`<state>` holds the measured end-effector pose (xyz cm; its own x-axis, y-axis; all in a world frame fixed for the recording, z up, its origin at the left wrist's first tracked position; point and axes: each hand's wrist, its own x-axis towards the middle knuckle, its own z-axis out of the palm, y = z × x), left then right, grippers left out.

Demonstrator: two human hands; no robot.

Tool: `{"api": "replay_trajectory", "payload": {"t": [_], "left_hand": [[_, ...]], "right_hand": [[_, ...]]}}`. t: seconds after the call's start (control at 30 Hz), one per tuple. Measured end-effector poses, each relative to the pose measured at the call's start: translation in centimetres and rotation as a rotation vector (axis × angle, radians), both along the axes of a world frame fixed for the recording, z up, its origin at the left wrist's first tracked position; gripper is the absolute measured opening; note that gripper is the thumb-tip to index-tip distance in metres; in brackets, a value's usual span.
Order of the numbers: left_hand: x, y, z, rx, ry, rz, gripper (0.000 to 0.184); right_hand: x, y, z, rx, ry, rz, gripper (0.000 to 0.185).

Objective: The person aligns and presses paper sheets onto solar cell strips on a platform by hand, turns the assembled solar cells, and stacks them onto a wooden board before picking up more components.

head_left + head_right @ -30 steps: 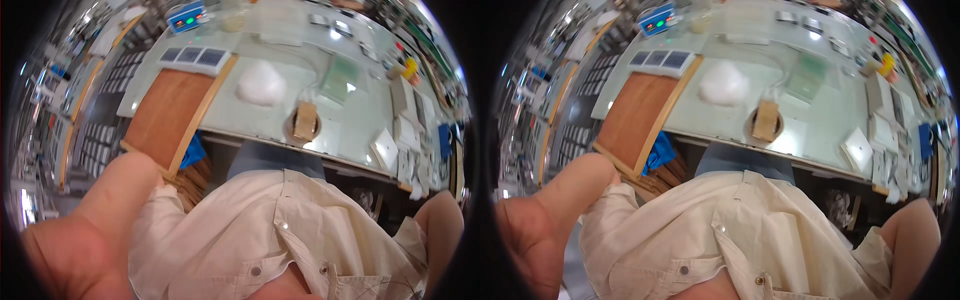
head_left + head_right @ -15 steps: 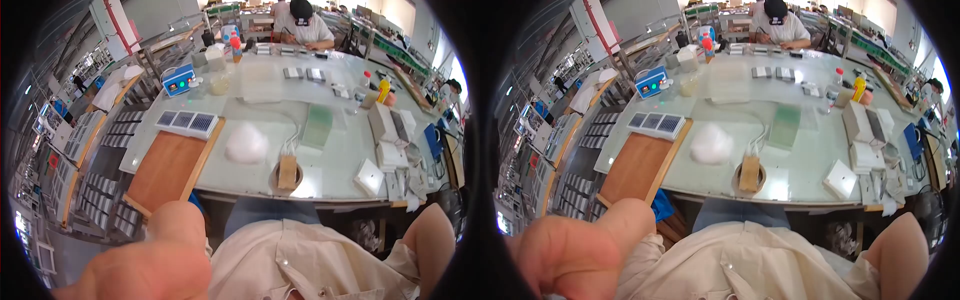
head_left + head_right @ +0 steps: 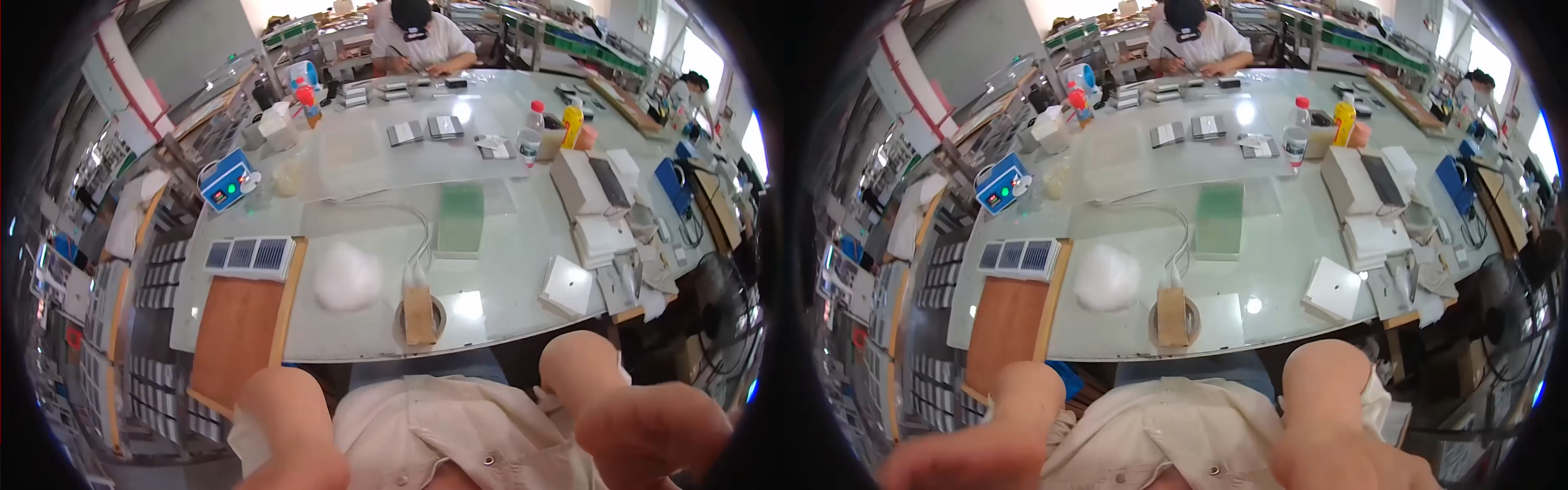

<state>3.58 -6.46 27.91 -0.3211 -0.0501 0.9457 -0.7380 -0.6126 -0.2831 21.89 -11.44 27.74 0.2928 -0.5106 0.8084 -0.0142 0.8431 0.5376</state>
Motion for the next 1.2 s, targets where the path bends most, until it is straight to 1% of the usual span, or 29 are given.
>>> {"api": "replay_trajectory", "payload": {"t": [0.03,0.07,0.13,0.17,0.2,0.23,0.27,0.3,0.33,0.37,0.4,0.43,0.47,0.5,0.53,0.57,0.6,0.67,0.7,0.73,0.77,0.8,0.87,0.9,0.97,1.0,1.07,1.13,1.2], "left_hand": [[-1.8,0.4,-1.0,0.055,0.011,0.172,0.033],[-1.0,1.2,-0.9,0.054,0.024,0.167,0.033],[1.1,3.1,-0.5,0.301,-0.295,-0.189,0.032],[0.9,3.9,-0.7,0.397,-0.421,-0.043,0.037],[0.6,4.4,-1.3,0.412,-0.423,-0.043,0.037],[0.2,4.8,-2.4,0.412,-0.508,0.146,0.038],[-0.1,5.3,-3.7,0.406,-0.592,0.332,0.040],[0.5,5.8,-5.0,0.300,-0.379,0.222,0.030],[1.4,6.6,-6.7,0.194,-0.165,0.117,0.021],[1.2,7.5,-9.5,0.067,-0.008,0.085,0.010],[1.1,9.0,-12.3,-0.063,0.147,0.058,0.004],[1.2,11.4,-13.3,-0.054,0.144,0.065,0.004],[1.3,14.0,-13.9,-0.263,0.565,0.380,0.012],[1.5,16.5,-14.9,-0.481,0.984,0.694,0.027],[2.7,18.6,-16.9,-1.170,1.116,0.225,0.022],[3.1,21.2,-18.6,-1.554,0.983,-0.257,0.021],[3.4,23.3,-20.1,-1.872,0.771,-0.771,0.021],[4.1,25.5,-22.8,-1.921,0.736,-0.766,0.024],[4.6,26.2,-23.5,-1.959,0.714,-0.763,0.027],[5.1,26.6,-23.8,-1.959,0.705,-0.761,0.027],[5.5,26.9,-24.1,-1.934,0.685,-0.811,0.029],[5.7,27.2,-24.3,-1.912,0.667,-0.859,0.032],[6.4,27.8,-24.4,-1.880,0.653,-0.894,0.033],[6.9,28.1,-24.4,-1.833,0.642,-0.939,0.034],[7.5,28.5,-24.2,-1.825,0.635,-0.972,0.036],[7.7,28.8,-24.0,-1.800,0.626,-0.985,0.037],[7.9,28.7,-23.3,-1.829,0.624,-0.997,0.038],[7.9,28.9,-23.0,-1.852,0.616,-0.999,0.040],[7.6,28.9,-22.9,-1.795,0.613,-1.089,0.040]], "right_hand": [[0.2,0.5,0.0,0.043,-0.015,-0.081,0.035],[0.3,1.1,-0.1,0.099,-0.030,-0.154,0.039],[0.4,2.8,-0.2,0.222,-0.065,-0.283,0.047],[0.6,3.6,-0.3,0.289,-0.088,-0.347,0.051],[0.8,4.1,-0.8,0.304,-0.087,-0.344,0.051],[0.9,4.2,-1.9,0.091,-0.183,-0.008,0.032],[1.2,4.8,-2.9,-0.129,-0.277,0.323,0.023],[1.8,6.3,-3.8,-0.114,-0.284,0.317,0.023],[2.6,8.4,-5.0,-0.453,-0.283,0.170,0.020],[3.5,11.0,-6.3,-0.791,-0.271,0.019,0.018],[4.5,14.0,-7.8,-1.125,-0.254,-0.136,0.017],[6.5,18.7,-9.0,-1.220,-0.484,-0.325,0.029],[6.9,23.6,-10.5,-1.479,-0.526,-0.188,0.040],[7.6,27.8,-12.0,-1.602,-0.580,-0.357,0.049],[8.5,32.1,-13.7,-1.542,-0.665,-0.567,0.050],[9.3,36.0,-15.2,-1.461,-0.743,-0.779,0.052],[9.8,39.3,-16.0,-1.514,-0.791,-0.817,0.053],[10.4,44.7,-18.0,-1.569,-0.849,-0.848,0.053],[11.0,47.2,-19.0,-1.602,-0.885,-0.901,0.057],[11.2,48.8,-19.5,-1.632,-0.922,-0.954,0.061],[10.6,49.0,-19.2,-1.788,-0.916,-0.942,0.057],[10.3,49.2,-18.8,-1.788,-0.922,-0.934,0.057],[9.8,48.4,-18.4,-1.839,-1.033,-1.198,0.050],[9.6,47.6,-18.6,-1.860,-1.041,-1.196,0.050],[8.9,45.7,-18.9,-1.796,-0.929,-1.268,0.045],[8.5,44.6,-18.8,-1.813,-0.930,-1.273,0.045],[7.5,42.1,-19.0,-1.699,-0.916,-1.193,0.045],[6.5,40.0,-19.2,-1.691,-0.932,-1.177,0.045],[5.6,38.0,-19.1,-1.622,-0.970,-1.092,0.045]]}}
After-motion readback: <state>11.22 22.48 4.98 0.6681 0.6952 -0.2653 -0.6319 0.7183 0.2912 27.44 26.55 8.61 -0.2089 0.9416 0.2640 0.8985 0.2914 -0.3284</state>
